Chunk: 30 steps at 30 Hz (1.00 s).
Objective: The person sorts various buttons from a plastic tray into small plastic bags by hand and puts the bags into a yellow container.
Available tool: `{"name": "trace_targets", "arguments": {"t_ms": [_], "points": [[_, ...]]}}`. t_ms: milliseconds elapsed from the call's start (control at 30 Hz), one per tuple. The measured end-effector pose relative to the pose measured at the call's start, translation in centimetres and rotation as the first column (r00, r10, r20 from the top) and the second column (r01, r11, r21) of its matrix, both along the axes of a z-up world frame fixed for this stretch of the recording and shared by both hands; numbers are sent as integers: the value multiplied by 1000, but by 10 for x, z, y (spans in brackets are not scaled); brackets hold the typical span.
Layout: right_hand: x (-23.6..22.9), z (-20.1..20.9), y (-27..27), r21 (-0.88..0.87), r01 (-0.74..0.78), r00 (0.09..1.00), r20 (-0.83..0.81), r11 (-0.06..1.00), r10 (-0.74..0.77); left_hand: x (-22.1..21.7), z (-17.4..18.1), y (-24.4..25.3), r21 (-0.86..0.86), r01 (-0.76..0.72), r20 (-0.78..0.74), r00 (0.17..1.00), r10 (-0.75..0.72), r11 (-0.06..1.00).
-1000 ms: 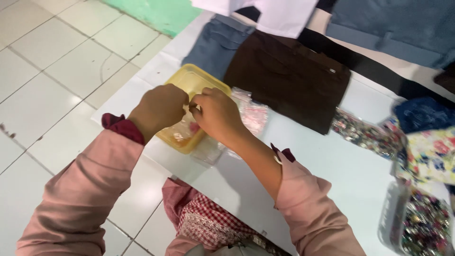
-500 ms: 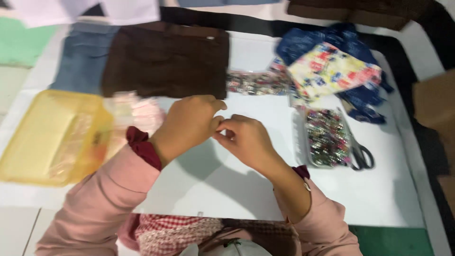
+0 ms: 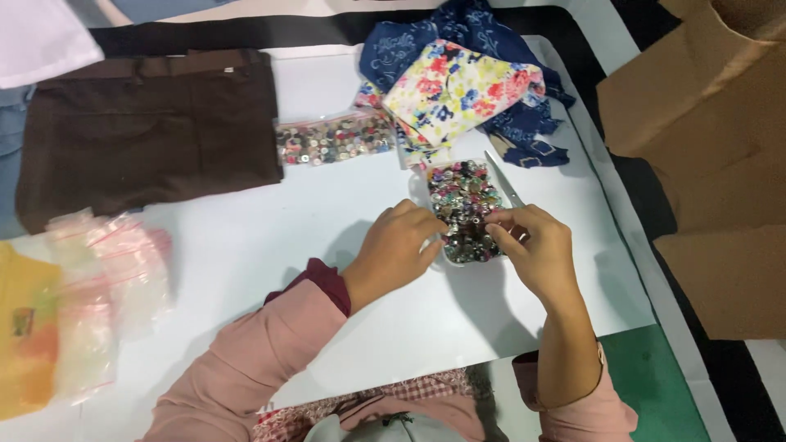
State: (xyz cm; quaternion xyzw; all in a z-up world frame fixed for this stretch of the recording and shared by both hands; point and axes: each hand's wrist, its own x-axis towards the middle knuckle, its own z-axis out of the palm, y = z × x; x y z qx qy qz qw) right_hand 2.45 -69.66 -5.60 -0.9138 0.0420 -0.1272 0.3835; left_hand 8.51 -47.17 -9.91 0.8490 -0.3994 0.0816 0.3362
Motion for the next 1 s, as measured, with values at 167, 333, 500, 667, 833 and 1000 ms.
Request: {"name": "trace_targets", "arguments": {"t_ms": [167, 333, 500, 667, 833, 1000], "points": [[-8, 2, 1, 21, 0, 991, -131, 1000, 3, -9, -12, -23, 19, -7, -39, 999, 8, 1000], [-11, -17, -1, -21, -55, 986, -157, 998, 51, -13, -21, -31, 86, -37, 3, 999, 37, 996], [-9, -37, -4, -81, -78, 997, -26, 994, 76, -13, -25, -38, 71, -65, 4, 998, 65, 995], [-14, -36, 5, -133, -64, 997, 24, 989, 68, -12, -38, -40, 60, -79, 8, 997, 79, 995], [-17, -46, 15, -349, 11, 993, 111, 937, 30, -14, -37, -37, -22, -97, -48, 994, 96, 995], [-20, -49, 26, -436, 91, 989, 145, 895, -29, -16, -40, -32, -142, -168, -139, 979, 149, 975]]}}
